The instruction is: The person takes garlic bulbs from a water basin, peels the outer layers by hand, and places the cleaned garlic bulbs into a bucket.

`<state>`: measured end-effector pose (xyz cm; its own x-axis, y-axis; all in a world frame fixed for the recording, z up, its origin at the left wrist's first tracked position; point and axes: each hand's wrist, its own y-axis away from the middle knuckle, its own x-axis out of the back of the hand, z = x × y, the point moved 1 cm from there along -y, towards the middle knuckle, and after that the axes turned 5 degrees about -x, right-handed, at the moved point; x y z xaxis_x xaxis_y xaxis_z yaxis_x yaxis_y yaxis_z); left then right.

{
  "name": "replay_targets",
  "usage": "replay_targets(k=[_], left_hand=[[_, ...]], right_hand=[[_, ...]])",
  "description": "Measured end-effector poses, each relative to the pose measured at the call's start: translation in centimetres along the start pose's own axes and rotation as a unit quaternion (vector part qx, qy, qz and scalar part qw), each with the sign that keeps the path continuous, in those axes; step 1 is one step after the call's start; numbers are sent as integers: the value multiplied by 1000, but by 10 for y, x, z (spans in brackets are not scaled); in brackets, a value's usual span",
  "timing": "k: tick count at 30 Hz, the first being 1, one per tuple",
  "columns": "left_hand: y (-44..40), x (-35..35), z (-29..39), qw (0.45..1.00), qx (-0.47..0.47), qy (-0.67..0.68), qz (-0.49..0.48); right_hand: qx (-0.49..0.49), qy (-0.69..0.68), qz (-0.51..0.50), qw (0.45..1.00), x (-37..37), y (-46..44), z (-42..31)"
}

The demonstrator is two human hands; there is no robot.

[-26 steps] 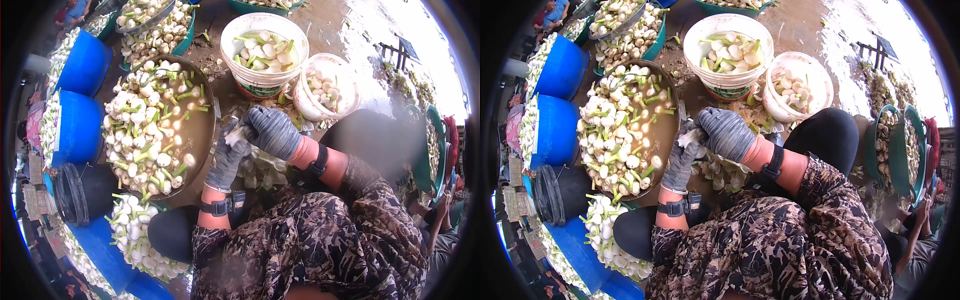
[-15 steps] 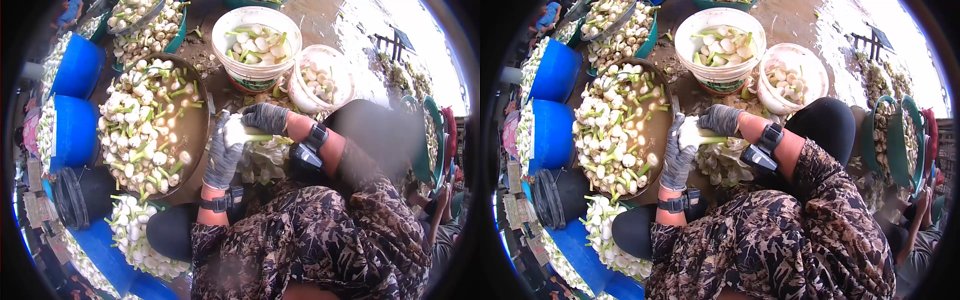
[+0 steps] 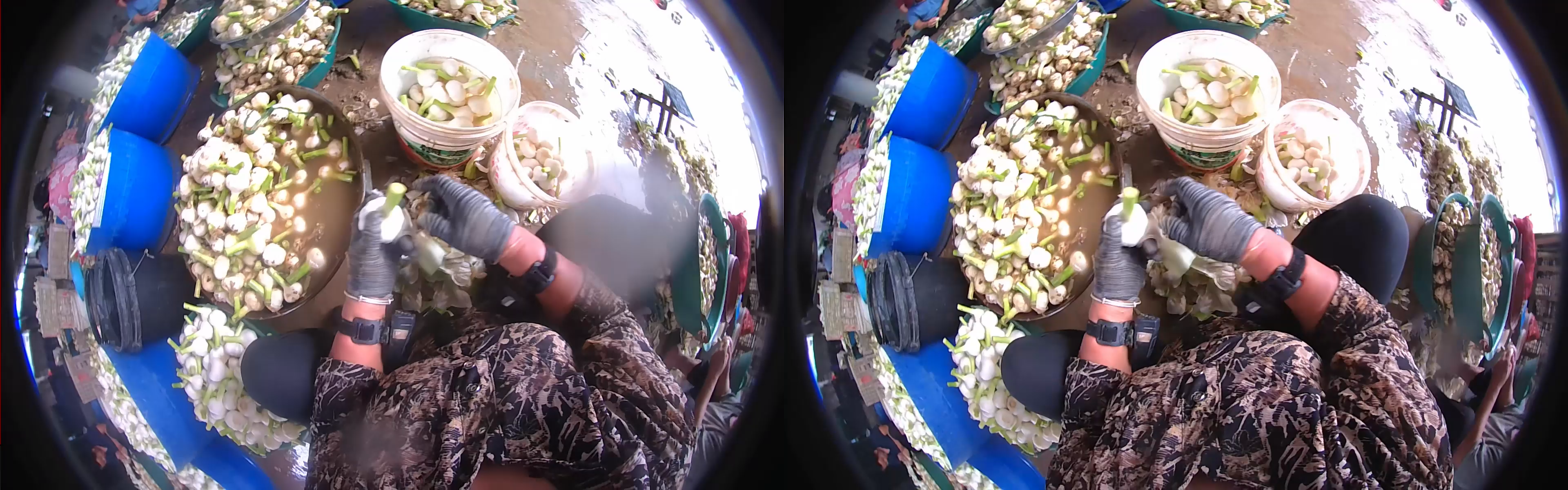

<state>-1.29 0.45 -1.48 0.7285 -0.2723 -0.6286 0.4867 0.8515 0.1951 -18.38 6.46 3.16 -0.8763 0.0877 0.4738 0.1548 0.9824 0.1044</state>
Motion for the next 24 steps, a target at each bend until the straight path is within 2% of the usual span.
replay_targets(k=[1, 2, 3, 4, 5, 6, 7, 9, 10, 11, 12, 14, 15, 16, 17, 18, 19, 20, 21, 23, 24], left_hand=[[-8, 2, -3, 973, -116, -182, -82], [-15, 5, -9, 898, -250, -342, -118], [-14, 8, -21, 867, -246, -418, -114], [-12, 4, -26, 830, -241, -491, -112], [-1, 4, -34, 936, -27, -348, -44], [-3, 8, -33, 908, 64, -405, -88], [-2, 12, -33, 909, 63, -403, -83], [5, 24, -46, 809, 115, -561, -132], [13, 30, -51, 812, 115, -558, -127], [21, 34, -55, 777, 29, -615, -130], [23, 34, -56, 734, -59, -664, -132], [18, 29, -43, 755, -45, -645, -112], [19, 25, -33, 771, -24, -628, -97], [16, 21, -25, 811, 40, -580, -67], [15, 16, -13, 813, 39, -578, -64], [13, 12, 1, 846, 9, -533, -23], [11, 13, 8, 874, -20, -486, 18], [11, 17, 8, 901, -44, -428, 55], [11, 19, 12, 900, -45, -429, 60], [14, 20, 22, 960, -54, -242, 128], [15, 21, 26, 969, -42, -196, 144]], right_hand=[[18, -133, -13, 991, 5, 0, -11], [58, -131, -16, 990, 5, -1, -21], [97, -130, -14, 987, 5, -1, -27], [46, -34, -32, 998, 7, -5, -24], [38, -6, -13, 999, 8, -9, -24], [35, -18, 47, 998, 10, -13, -21], [32, -29, 107, 993, 13, -21, -17], [-31, -123, 229, 965, 34, -41, -31], [35, -84, 283, 955, 48, -59, -22], [103, -44, 337, 935, 59, -76, -16], [106, -41, 333, 936, 58, -89, -19], [47, 134, 365, 920, 52, -114, -25], [68, 158, 310, 935, 37, -126, -23], [114, 209, 253, 938, 13, -138, -21], [26, 198, 143, 969, -13, -145, -28], [27, 314, 51, 948, -36, -161, -27], [53, 391, 2, 919, -62, -172, -25], [51, 496, -16, 867, -89, -183, -16], [19, 533, -90, 841, -104, -185, -26], [51, 647, -75, 757, -139, -195, -3], [55, 646, -75, 758, -152, -204, 14]])
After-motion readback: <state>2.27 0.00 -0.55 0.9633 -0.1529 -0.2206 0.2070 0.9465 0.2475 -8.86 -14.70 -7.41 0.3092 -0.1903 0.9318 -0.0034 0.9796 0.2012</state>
